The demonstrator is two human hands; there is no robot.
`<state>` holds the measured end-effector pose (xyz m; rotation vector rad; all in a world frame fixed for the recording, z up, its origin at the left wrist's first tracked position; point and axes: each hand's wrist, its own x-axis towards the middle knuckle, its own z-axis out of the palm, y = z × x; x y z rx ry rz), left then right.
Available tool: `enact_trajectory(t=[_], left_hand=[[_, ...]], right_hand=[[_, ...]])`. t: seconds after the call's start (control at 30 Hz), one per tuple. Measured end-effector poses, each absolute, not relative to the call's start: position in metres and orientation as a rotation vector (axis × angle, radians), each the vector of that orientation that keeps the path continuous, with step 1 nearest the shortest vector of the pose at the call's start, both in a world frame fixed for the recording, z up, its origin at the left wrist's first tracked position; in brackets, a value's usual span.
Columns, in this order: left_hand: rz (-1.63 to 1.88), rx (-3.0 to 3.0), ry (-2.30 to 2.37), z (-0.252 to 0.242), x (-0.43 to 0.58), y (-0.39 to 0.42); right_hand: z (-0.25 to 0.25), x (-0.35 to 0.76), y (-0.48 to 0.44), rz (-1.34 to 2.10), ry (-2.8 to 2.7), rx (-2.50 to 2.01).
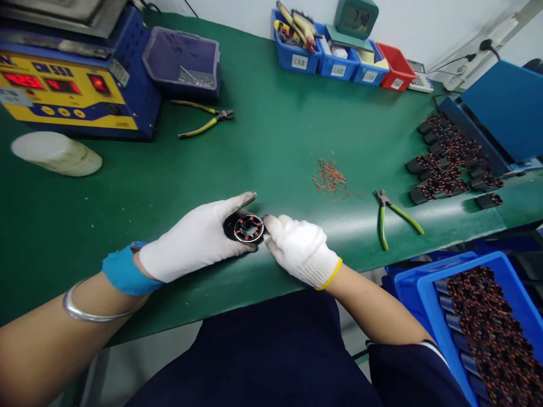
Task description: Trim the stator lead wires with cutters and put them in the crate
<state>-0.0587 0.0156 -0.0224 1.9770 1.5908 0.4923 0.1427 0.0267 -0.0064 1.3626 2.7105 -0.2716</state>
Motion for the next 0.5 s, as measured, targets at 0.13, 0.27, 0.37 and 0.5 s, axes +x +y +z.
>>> enact_trajectory(t=[0.13,0.27,0.37,0.5], left_hand=[[0.552,1.979,1.559,-0.02,-0.057,0.012],[0.782,2.0,1.429,-0.017,-0.048,0.008],[0.81,2.05,1.388,-0.016,-0.041,0.008],[0.79,2.093,1.424,-0.016,-0.033,0.009]], right_hand=[[-0.015,0.143,0.033,-0.423,2.734,1.352],[-0.01,0.15,0.039,-0.589,2.765,1.323],[0.002,0.166,0.043,-0.731,2.781,1.233],[0.019,0.185,0.048,-0.871,2.777,1.219]])
